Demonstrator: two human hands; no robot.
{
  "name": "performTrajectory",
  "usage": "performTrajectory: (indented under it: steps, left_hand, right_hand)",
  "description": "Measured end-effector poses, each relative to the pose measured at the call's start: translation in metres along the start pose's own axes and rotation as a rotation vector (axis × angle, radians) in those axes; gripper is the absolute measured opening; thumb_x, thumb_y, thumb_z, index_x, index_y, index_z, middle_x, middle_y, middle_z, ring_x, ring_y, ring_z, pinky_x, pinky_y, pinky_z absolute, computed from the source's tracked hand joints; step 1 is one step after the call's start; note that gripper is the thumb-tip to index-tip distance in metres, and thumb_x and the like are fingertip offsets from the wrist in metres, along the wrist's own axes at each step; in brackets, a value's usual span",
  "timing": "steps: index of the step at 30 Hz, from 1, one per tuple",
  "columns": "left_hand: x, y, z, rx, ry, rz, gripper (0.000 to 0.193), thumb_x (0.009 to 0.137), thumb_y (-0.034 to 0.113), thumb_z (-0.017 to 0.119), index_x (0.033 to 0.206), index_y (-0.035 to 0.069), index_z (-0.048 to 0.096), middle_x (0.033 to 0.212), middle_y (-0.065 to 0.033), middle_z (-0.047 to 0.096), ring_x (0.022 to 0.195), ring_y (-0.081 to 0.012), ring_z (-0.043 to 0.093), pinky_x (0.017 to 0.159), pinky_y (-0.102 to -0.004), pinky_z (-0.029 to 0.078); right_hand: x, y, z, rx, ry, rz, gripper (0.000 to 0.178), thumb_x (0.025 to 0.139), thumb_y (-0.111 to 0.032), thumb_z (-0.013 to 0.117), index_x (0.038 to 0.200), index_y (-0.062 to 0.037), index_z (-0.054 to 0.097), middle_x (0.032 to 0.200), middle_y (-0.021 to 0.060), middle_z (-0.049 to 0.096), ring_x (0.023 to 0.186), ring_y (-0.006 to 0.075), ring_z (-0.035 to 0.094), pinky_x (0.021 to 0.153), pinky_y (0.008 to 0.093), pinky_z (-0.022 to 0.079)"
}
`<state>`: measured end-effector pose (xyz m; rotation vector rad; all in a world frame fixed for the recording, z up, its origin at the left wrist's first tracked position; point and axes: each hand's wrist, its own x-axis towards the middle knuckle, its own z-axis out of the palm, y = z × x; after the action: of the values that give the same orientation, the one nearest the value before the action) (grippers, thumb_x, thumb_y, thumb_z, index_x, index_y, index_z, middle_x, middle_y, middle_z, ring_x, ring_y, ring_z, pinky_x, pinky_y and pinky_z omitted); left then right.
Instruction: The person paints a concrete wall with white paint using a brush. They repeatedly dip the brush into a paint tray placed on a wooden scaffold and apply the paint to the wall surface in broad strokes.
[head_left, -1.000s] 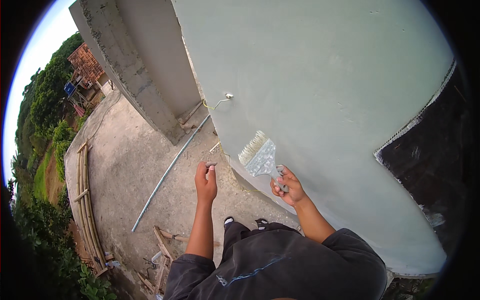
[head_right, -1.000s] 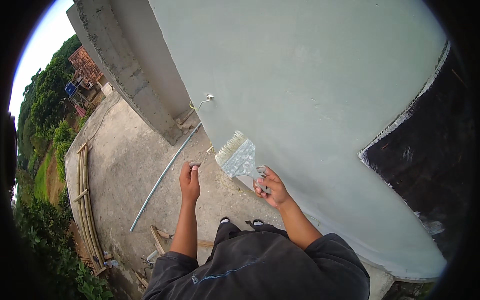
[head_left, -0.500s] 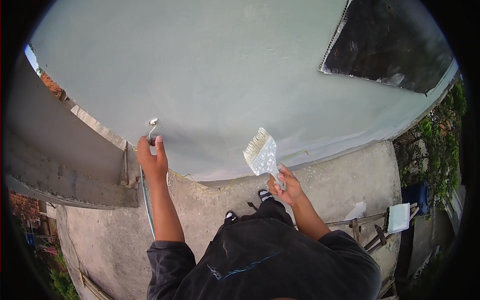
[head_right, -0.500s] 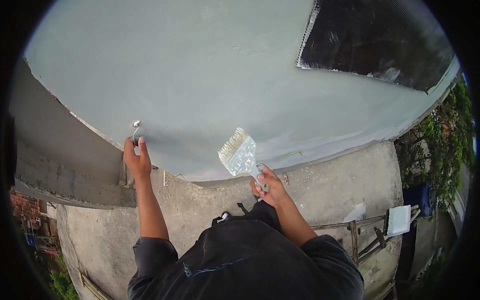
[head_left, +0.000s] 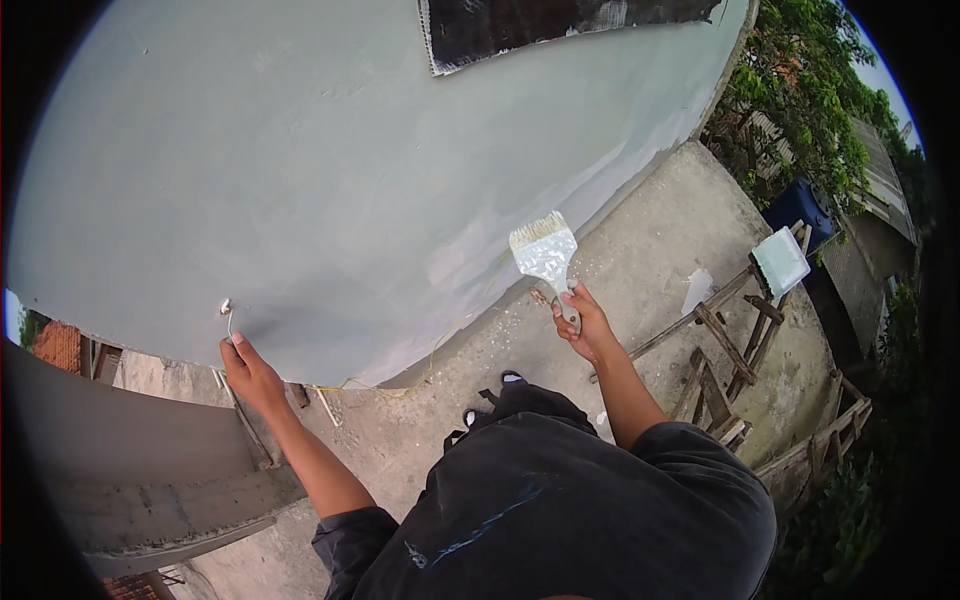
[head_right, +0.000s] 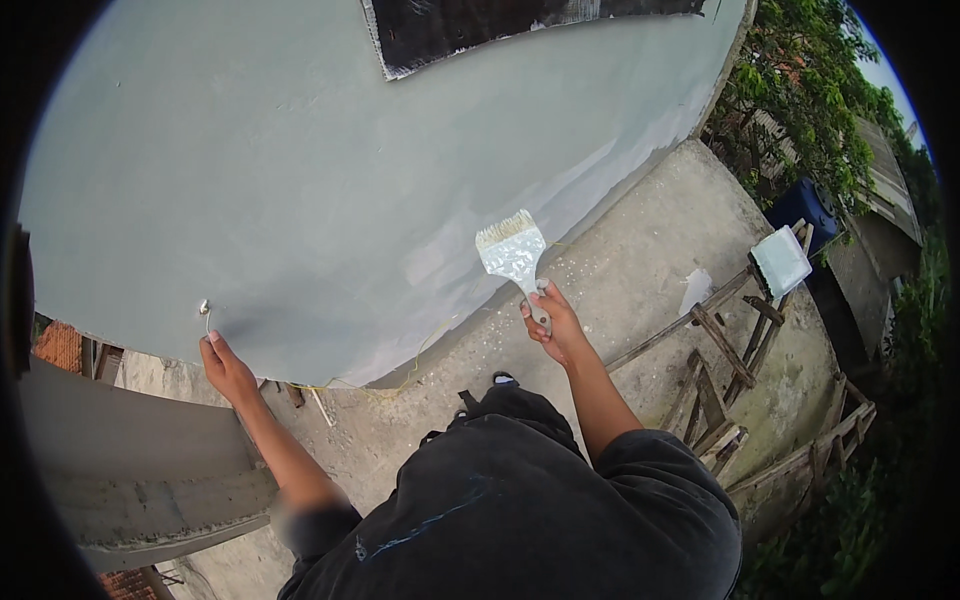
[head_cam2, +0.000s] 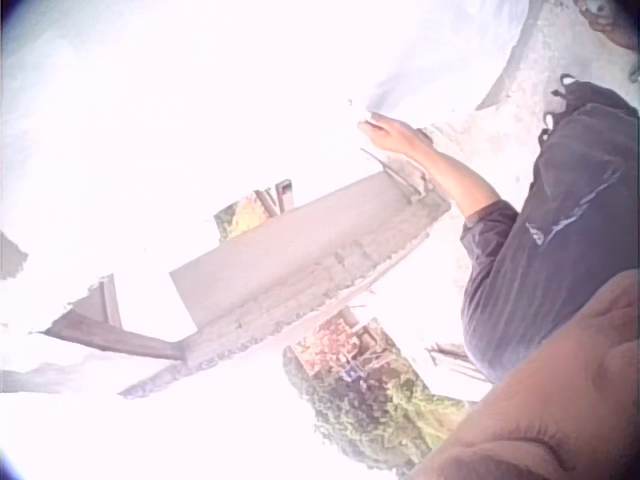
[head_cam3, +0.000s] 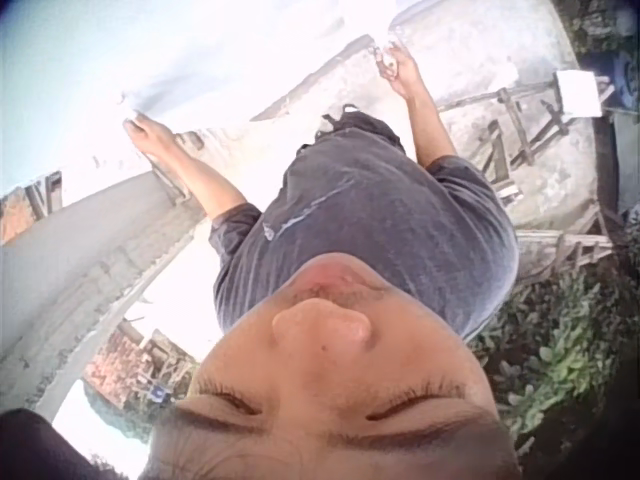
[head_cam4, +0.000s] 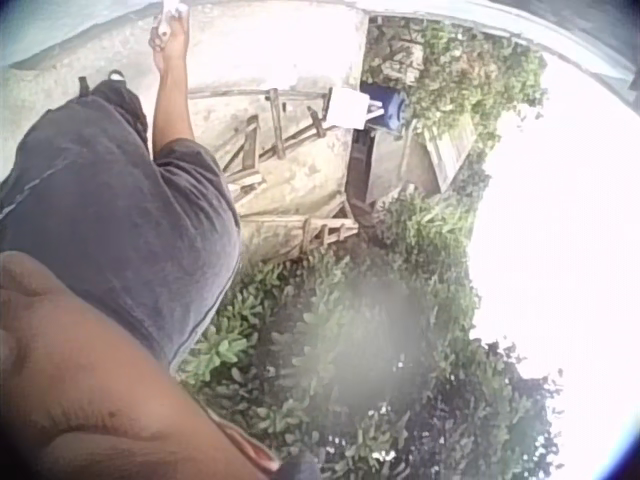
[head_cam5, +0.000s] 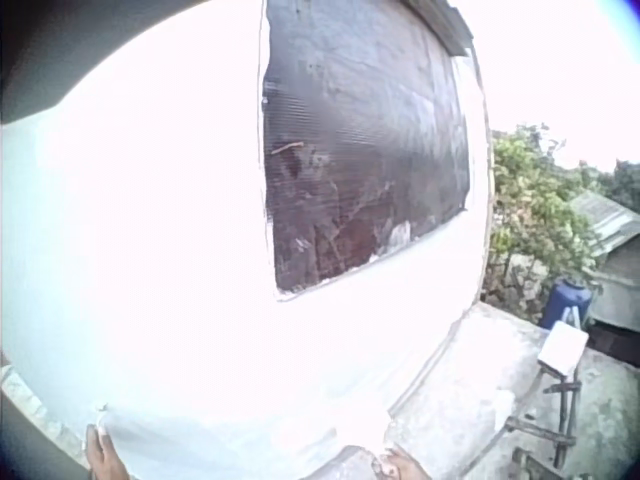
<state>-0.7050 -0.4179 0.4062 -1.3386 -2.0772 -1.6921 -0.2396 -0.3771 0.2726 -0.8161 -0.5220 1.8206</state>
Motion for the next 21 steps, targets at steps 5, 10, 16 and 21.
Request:
performTrajectory:
  steps: [5, 10, 16, 21]
  left_hand:
    - [-0.001, 0.005, -0.001, -0.04, -0.008, 0.009, 0.038, 0.1, 0.033, 0.045, 0.077, 0.004, 0.037, 0.065, 0.0017, 0.028, 0.062, -0.009, 0.027, 0.054, -0.026, 0.026]
    - [0.0, -0.002, -0.002, -0.002, 0.003, -0.004, 0.038, 0.101, 0.032, 0.045, 0.076, 0.004, 0.036, 0.066, 0.0016, 0.029, 0.063, -0.0096, 0.027, 0.055, -0.0263, 0.027]
    - [-0.003, 0.006, 0.004, 0.034, 0.049, -0.022, 0.04, 0.1, 0.033, 0.046, 0.076, 0.003, 0.036, 0.067, 0.0017, 0.029, 0.063, -0.0102, 0.027, 0.055, -0.026, 0.027]
    - [-0.007, 0.009, 0.012, 0.056, 0.125, -0.044, 0.04, 0.101, 0.032, 0.046, 0.075, 0.004, 0.035, 0.066, 0.0022, 0.027, 0.062, -0.0097, 0.026, 0.054, -0.0257, 0.025]
  right_hand:
    - [0.012, 0.008, 0.0, 0.012, 0.107, -0.054, 0.016, 0.096, -0.025, 0.044, 0.103, -0.0109, 0.047, 0.075, 0.0047, 0.054, 0.045, 0.0078, 0.036, 0.038, 0.0207, 0.024]
    - [0.023, 0.005, -0.007, -0.127, 0.209, 0.016, 0.017, 0.094, -0.025, 0.046, 0.102, -0.0106, 0.048, 0.071, 0.0045, 0.053, 0.043, 0.0084, 0.035, 0.038, 0.0221, 0.024]
    - [0.052, -0.005, -0.022, -0.296, 0.222, 0.026, 0.018, 0.094, -0.025, 0.049, 0.098, -0.0084, 0.053, 0.067, 0.0049, 0.054, 0.039, 0.0085, 0.035, 0.035, 0.0233, 0.024]
    - [0.092, -0.002, -0.03, -0.387, 0.218, 0.032, 0.017, 0.093, -0.023, 0.052, 0.093, -0.0069, 0.056, 0.066, 0.0049, 0.055, 0.036, 0.0088, 0.034, 0.034, 0.0245, 0.023]
